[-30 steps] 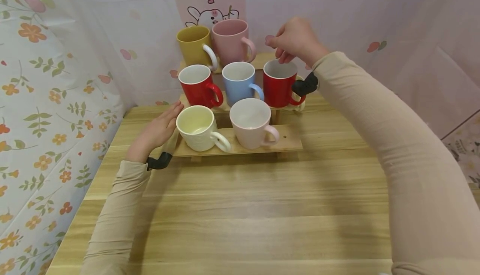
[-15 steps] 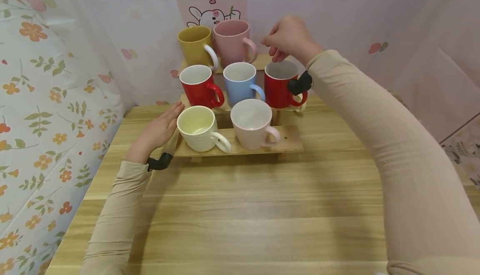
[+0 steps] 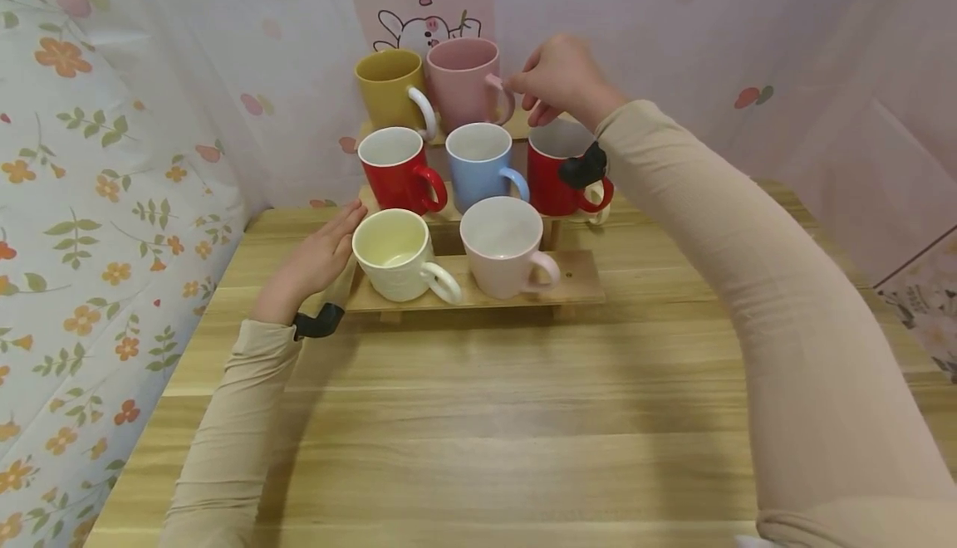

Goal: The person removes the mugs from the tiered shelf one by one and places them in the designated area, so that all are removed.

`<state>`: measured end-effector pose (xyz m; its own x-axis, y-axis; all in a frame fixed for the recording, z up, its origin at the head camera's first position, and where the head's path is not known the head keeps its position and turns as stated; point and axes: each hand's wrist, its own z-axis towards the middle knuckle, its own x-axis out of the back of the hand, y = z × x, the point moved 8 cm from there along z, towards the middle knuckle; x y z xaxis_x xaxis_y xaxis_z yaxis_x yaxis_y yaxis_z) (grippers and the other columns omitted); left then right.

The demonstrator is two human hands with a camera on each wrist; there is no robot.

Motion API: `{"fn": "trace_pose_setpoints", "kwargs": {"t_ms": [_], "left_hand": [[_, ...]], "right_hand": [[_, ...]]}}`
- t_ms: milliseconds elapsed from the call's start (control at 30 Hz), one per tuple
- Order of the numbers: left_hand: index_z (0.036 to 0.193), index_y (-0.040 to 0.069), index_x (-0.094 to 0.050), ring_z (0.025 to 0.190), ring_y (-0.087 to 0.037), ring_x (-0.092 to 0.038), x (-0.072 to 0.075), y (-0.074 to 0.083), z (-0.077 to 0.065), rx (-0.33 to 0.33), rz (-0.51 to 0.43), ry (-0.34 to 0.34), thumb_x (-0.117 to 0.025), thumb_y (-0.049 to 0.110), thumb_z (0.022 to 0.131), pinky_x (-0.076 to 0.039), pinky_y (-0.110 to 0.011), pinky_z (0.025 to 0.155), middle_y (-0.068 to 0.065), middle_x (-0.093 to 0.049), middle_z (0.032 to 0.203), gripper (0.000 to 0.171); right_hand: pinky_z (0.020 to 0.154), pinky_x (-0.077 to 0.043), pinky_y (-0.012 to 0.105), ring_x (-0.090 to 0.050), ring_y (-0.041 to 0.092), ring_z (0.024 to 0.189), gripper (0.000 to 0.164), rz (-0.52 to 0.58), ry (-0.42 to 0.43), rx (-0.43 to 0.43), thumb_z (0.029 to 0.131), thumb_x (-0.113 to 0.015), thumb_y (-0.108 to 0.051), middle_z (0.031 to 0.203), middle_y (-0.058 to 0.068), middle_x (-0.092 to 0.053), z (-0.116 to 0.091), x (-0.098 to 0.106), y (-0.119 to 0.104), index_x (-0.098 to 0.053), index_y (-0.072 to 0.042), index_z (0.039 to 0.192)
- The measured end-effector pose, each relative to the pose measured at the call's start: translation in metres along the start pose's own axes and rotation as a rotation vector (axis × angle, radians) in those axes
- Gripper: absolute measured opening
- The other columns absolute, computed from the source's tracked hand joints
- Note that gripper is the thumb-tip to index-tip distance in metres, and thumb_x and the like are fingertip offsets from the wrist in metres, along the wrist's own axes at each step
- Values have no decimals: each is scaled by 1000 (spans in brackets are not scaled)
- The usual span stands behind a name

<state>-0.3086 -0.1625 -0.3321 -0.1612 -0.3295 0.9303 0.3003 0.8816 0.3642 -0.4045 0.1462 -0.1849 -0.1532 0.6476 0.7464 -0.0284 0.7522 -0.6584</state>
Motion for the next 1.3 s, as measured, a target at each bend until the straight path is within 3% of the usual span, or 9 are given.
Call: {"fn": "trace_pose_setpoints", "kwargs": {"t_ms": [200,333,567,900,1300], "left_hand": [[154,14,-16,146,-30,-20,0,0,1,6,-4,-4,-23,24,104,-23,-51,116,-1,-8,162,51],[154,14,-16,146,-29,-19,0,0,1,5,-4,-6,-23,24,104,-23,-50,116,-1,-8,162,51],[154,13,-17,146,-30,-20,0,-1,1,-1,-7,-3,-24,23,104,-23,-50,116,-3,-9,162,52],[154,15,-16,145,-30,-21,0,-2,1,7,-3,-8,-23,24,104,-25,-52,115,-1,-8,162,52],[154,13,-17,146,-29,-20,1,0,0,-2,-3,-5,-24,23,103,-24,-50,115,-2,-8,162,52]], "right_hand": [[65,-58,23,-69,11,62,55,-35,6,19,87,-60,-52,85,5,-66,3,-7,-6,-65,-4,114],[65,-57,23,-69,10,60,56,-59,-1,27,88,-59,-53,76,2,-66,6,-11,-7,-67,-2,107],[62,-56,20,-68,8,57,56,-23,-7,43,90,-59,-46,61,-6,-62,8,-16,-9,-64,4,115],[61,-56,19,-66,7,54,48,1,-7,72,94,-57,-37,57,-7,-62,12,-23,-14,-63,6,115],[61,-56,19,-66,7,55,51,31,13,58,93,-57,-40,59,-7,-62,11,-23,-10,-63,6,115]]}}
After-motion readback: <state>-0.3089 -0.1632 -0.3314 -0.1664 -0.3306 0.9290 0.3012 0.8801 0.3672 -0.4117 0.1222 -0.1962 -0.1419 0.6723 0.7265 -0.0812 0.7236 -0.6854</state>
